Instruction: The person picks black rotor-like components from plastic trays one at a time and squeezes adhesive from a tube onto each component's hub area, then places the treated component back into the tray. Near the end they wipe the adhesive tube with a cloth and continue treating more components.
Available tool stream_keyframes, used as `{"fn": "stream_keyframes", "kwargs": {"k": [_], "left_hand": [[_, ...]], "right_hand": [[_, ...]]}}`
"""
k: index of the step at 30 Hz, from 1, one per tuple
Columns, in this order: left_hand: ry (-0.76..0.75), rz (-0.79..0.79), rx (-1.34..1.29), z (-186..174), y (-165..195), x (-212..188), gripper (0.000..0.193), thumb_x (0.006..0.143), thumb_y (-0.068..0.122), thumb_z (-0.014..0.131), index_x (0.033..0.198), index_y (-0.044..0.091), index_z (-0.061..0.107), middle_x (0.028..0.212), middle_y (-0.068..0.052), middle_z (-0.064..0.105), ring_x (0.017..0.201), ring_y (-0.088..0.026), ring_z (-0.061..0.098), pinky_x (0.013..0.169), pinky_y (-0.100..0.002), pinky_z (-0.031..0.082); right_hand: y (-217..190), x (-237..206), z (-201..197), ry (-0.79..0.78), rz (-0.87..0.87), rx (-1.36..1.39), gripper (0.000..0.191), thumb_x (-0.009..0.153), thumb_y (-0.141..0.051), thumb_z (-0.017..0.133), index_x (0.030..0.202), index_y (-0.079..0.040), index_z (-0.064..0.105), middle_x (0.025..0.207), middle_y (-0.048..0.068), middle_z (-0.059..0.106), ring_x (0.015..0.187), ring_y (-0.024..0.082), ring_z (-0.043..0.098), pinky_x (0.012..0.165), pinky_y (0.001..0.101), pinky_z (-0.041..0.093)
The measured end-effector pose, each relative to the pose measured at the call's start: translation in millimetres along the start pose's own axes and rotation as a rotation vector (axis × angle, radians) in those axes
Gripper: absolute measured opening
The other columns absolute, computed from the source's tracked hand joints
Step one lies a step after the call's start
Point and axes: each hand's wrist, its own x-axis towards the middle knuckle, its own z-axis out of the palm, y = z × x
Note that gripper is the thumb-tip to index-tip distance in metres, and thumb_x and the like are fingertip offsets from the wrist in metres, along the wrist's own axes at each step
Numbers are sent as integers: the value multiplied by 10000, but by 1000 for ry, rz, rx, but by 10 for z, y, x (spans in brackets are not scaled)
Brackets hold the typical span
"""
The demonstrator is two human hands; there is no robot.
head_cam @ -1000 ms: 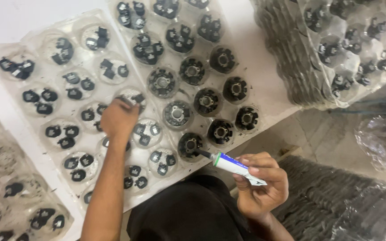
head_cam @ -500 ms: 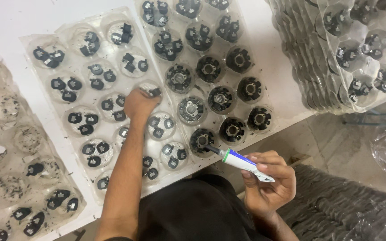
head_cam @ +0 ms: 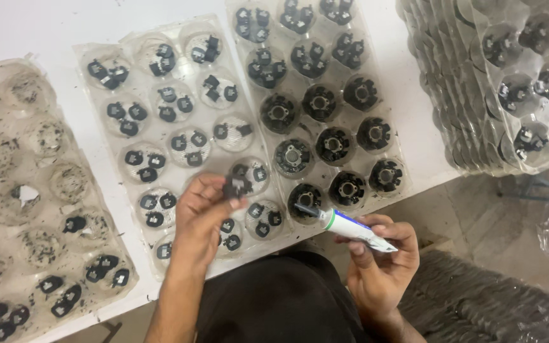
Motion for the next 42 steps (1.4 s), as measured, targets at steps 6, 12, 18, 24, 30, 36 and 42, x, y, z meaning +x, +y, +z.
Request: {"fn": "stream_keyframes", "kwargs": {"k": [6, 12, 18, 24, 30, 36, 42], "left_hand": [[-49, 157, 257, 425, 386, -510, 601, 767, -212, 763, 1319, -37, 604, 1152, -133, 697, 1037, -194, 731, 917, -346, 637], [-18, 280, 355, 591, 519, -690, 452, 778, -204, 767, 1195, -45, 695, 1259, -99, 629, 1004, -182, 739, 834, -348, 650], [-9, 210, 298, 556, 556, -761, 462, 845, -217, 704, 1271, -37, 691, 1220, -114, 638, 1061, -210, 740, 907, -353, 680], [-8, 192, 321, 510, 553, -806, 483, 845, -217, 690, 1294, -38, 672, 1227, -103, 652, 1079, -196, 731, 901, -345, 673], [-47, 175, 290, 468, 543, -814, 522, 846, -234, 686, 1330, -39, 651, 1230, -117, 663, 1070, -191, 721, 922, -353, 654], [-54, 142, 296, 445, 556, -809, 531, 839, -234, 670, 1331, -34, 643, 1235, -112, 661, 1082, -184, 714, 944, -356, 658], [-55, 136, 307, 433, 552, -800, 549, 842, -230, 681, 1348, -24, 632, 1252, -125, 684, 1094, -184, 716, 957, -351, 644]], "right_hand": [[-2, -91, 210, -104, -177, -94, 283, 969, 95, 715, 1175, -32, 569, 1128, 218, 676, 964, 252, 703, 784, 321, 623], [-128, -90, 389, -245, -432, -426, 352, 898, 53, 737, 1139, -85, 521, 1058, 141, 694, 943, 267, 715, 795, 330, 642], [-146, -75, 557, -293, -511, -525, 414, 843, 91, 759, 1119, -85, 507, 1072, 116, 680, 948, 256, 707, 836, 386, 663], [-153, -3, 542, -404, -591, -557, 437, 751, 153, 687, 1091, -67, 523, 1059, 157, 666, 938, 260, 700, 754, 371, 688], [-147, 2, 489, -414, -570, -550, 464, 737, 189, 647, 1104, -68, 528, 1056, 155, 669, 919, 256, 696, 697, 327, 688], [-148, -27, 503, -402, -571, -589, 494, 736, 205, 676, 1109, -75, 516, 1052, 150, 667, 920, 250, 701, 729, 349, 679], [-171, -54, 524, -384, -531, -605, 510, 724, 216, 671, 1110, -80, 517, 1052, 152, 658, 923, 252, 690, 729, 354, 680]]}}
